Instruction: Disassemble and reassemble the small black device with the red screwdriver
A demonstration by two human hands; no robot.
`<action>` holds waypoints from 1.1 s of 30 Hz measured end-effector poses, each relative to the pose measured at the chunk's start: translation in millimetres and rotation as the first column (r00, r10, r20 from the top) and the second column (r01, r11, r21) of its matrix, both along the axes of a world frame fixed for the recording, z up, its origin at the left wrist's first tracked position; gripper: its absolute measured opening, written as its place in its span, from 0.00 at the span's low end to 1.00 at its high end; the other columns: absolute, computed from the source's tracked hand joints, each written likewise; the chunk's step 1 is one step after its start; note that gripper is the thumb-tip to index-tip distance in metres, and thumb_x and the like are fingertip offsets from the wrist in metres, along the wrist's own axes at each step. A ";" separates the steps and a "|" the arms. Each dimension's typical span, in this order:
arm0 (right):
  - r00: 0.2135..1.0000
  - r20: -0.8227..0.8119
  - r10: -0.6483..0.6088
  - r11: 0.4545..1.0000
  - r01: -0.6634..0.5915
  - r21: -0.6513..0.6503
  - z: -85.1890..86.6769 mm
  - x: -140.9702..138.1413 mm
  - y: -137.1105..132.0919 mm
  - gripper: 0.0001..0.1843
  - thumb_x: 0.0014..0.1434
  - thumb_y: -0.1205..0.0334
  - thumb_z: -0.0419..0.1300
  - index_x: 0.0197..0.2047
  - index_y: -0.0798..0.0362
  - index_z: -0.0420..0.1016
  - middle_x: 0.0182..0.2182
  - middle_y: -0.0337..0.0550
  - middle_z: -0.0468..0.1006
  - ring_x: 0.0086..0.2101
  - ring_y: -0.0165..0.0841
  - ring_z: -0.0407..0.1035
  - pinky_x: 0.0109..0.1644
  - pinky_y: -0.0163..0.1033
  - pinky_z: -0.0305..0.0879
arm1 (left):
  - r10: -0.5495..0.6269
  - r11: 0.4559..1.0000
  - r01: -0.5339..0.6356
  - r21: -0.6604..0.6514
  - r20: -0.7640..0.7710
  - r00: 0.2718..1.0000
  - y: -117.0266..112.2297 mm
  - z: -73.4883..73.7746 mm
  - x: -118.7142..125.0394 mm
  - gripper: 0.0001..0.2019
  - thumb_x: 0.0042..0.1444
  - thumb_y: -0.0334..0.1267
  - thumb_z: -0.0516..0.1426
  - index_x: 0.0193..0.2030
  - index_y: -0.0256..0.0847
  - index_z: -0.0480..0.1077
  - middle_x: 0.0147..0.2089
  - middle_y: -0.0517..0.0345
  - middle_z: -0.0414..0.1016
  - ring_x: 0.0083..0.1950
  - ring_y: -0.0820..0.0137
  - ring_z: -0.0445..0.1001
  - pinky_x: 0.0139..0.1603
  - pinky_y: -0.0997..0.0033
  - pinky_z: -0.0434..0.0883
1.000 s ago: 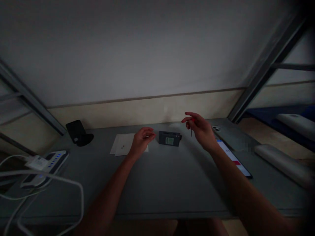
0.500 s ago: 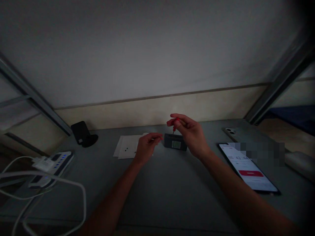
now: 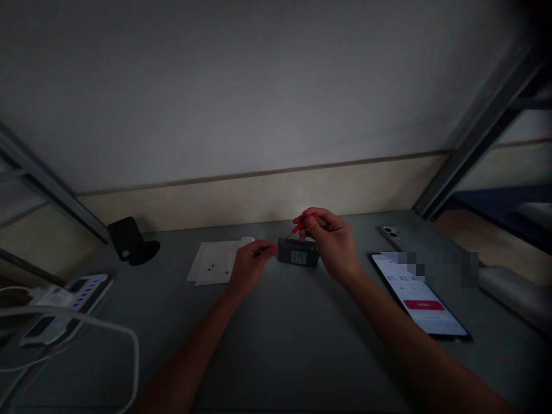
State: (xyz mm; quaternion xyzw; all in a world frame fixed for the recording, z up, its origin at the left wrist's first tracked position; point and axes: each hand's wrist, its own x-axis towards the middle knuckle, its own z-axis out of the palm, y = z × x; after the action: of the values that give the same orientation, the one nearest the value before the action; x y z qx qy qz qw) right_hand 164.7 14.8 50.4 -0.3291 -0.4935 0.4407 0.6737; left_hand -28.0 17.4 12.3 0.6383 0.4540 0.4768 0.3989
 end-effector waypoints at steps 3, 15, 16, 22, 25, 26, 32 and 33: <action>0.998 0.039 0.047 0.999 -0.048 0.027 1.0 -1.5 -3.0 0.13 0.60 0.50 0.66 0.40 0.50 0.76 0.37 0.42 0.82 0.28 0.29 0.72 0.34 0.38 0.72 | -0.026 0.998 0.029 -0.052 0.048 0.998 0.4 -1.0 1.1 0.11 0.56 0.45 0.62 0.34 0.40 0.79 0.31 0.57 0.78 0.31 0.71 0.70 0.34 0.72 0.66; 0.996 0.058 0.062 0.997 -0.065 0.044 4.9 -1.8 -6.0 0.11 0.59 0.52 0.67 0.40 0.50 0.77 0.36 0.41 0.83 0.28 0.28 0.73 0.34 0.37 0.74 | -0.068 0.996 0.075 -0.058 0.105 0.992 3.6 -11.2 -2.2 0.15 0.62 0.49 0.59 0.34 0.39 0.78 0.28 0.60 0.72 0.28 0.74 0.64 0.31 0.73 0.61; 0.996 0.064 0.065 0.997 -0.067 0.044 5.2 -2.1 -6.4 0.11 0.59 0.52 0.67 0.39 0.50 0.77 0.36 0.41 0.83 0.28 0.28 0.73 0.34 0.37 0.74 | -0.070 0.996 0.076 -0.055 0.098 0.993 3.4 -11.1 -2.6 0.15 0.62 0.49 0.59 0.34 0.39 0.78 0.27 0.60 0.71 0.28 0.74 0.64 0.31 0.73 0.61; 0.994 0.097 0.044 0.997 -0.051 0.062 6.6 -5.7 -10.2 0.09 0.58 0.54 0.68 0.38 0.49 0.79 0.34 0.40 0.82 0.27 0.28 0.73 0.33 0.37 0.74 | -0.031 0.998 0.034 -0.043 0.071 0.997 0.2 -5.1 0.7 0.15 0.62 0.49 0.58 0.32 0.41 0.76 0.27 0.60 0.70 0.29 0.72 0.65 0.32 0.72 0.61; 0.995 0.096 -0.002 0.997 -0.005 0.076 6.7 -8.4 -12.4 0.07 0.57 0.56 0.68 0.36 0.50 0.79 0.33 0.41 0.82 0.27 0.28 0.73 0.33 0.36 0.73 | 0.016 0.999 -0.012 -0.048 0.091 0.996 -1.9 -2.4 5.4 0.16 0.61 0.50 0.57 0.31 0.40 0.75 0.31 0.58 0.74 0.33 0.70 0.69 0.36 0.71 0.63; 0.995 0.099 -0.016 0.997 0.008 0.078 6.1 -9.3 -13.0 0.07 0.57 0.57 0.69 0.36 0.50 0.80 0.33 0.41 0.82 0.27 0.28 0.73 0.33 0.36 0.73 | 0.022 0.998 -0.017 -0.052 0.104 0.994 -2.4 -1.9 6.9 0.16 0.61 0.51 0.57 0.32 0.40 0.75 0.32 0.57 0.75 0.34 0.69 0.69 0.37 0.70 0.63; 0.963 0.232 -0.141 0.985 0.112 0.135 -0.7 -13.8 -16.9 0.06 0.58 0.58 0.68 0.37 0.50 0.82 0.35 0.41 0.84 0.32 0.31 0.77 0.39 0.36 0.75 | 0.055 0.996 -0.046 -0.073 0.130 0.990 -5.2 -0.5 12.2 0.18 0.62 0.52 0.56 0.32 0.39 0.73 0.35 0.57 0.76 0.35 0.71 0.68 0.39 0.71 0.62; 0.955 0.254 -0.153 0.982 0.120 0.143 -1.2 -14.3 -17.7 0.06 0.58 0.58 0.68 0.37 0.50 0.82 0.34 0.41 0.84 0.32 0.31 0.77 0.39 0.36 0.75 | 0.064 0.996 -0.056 -0.064 0.119 0.991 -5.7 0.0 12.4 0.18 0.62 0.52 0.56 0.32 0.39 0.73 0.35 0.57 0.76 0.35 0.71 0.68 0.39 0.71 0.62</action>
State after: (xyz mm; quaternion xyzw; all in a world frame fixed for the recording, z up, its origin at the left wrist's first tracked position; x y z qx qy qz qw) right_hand 150.4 -2.9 49.2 -0.3750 -0.5816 0.3133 0.6504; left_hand -15.5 11.7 12.3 0.5819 0.4623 0.5123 0.4303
